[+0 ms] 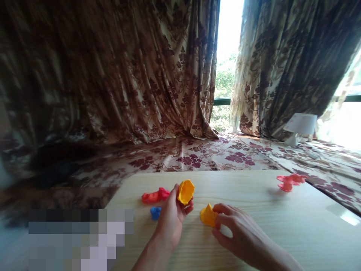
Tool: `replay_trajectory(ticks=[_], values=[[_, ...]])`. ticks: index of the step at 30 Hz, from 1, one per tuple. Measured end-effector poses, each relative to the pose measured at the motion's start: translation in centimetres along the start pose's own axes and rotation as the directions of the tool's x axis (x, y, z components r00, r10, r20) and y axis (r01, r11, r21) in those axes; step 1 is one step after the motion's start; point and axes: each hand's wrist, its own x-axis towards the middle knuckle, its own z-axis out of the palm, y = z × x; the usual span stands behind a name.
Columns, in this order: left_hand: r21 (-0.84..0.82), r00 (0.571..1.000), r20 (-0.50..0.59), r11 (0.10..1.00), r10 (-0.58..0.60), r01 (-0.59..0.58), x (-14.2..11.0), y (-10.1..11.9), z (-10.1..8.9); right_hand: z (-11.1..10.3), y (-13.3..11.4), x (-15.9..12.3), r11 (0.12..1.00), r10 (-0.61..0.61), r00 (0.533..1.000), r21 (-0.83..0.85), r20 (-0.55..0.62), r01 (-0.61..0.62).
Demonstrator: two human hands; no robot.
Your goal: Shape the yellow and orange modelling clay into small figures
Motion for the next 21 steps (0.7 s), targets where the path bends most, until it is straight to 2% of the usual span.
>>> replay_trajectory(ticks=[4, 7, 10, 12, 14, 16, 18, 21], values=[[-0.004, 0.992, 0.037, 0.993, -0.118, 0.118, -0.4, -0.6, 0.4, -1.7, 0.0, 0.9, 0.994, 0.052, 0.979, 0.104, -0.196, -0.032], [0.122, 0.99, 0.062, 0.985, -0.13, 0.121, -0.9, -1.2, 0.6, -2.3, -0.6, 2.1, 0.973, 0.065, 0.949, 0.229, -0.308, 0.007], [0.32, 0.992, 0.11, 0.947, -0.061, 0.023, -1.4, -1.7, 0.8, -1.8, -1.3, 2.7, 0.956, 0.001, 0.954, 0.281, -0.299, 0.088], [0.391, 0.984, 0.169, 0.92, -0.064, -0.007, -1.7, -1.9, 0.9, -1.3, -1.4, 2.6, 0.938, -0.011, 0.957, 0.328, -0.289, 0.11], [0.42, 0.97, 0.235, 0.907, -0.07, -0.036, -2.0, -2.1, 1.0, -0.8, -1.2, 2.2, 0.917, 0.032, 0.944, 0.385, -0.329, 0.104], [0.458, 0.954, 0.301, 0.878, -0.009, -0.136, -2.4, -2.2, 1.0, -0.6, -0.8, 1.8, 0.899, 0.094, 0.913, 0.428, -0.398, 0.094], [0.529, 0.932, 0.353, 0.805, 0.08, -0.269, -2.8, -2.4, 1.0, -0.6, -0.5, 1.6, 0.896, 0.119, 0.886, 0.432, -0.448, 0.098], [0.624, 0.907, 0.358, 0.665, 0.223, -0.41, -2.9, -2.8, 0.8, -0.9, -0.4, 1.4, 0.931, 0.074, 0.866, 0.346, -0.494, 0.118]])
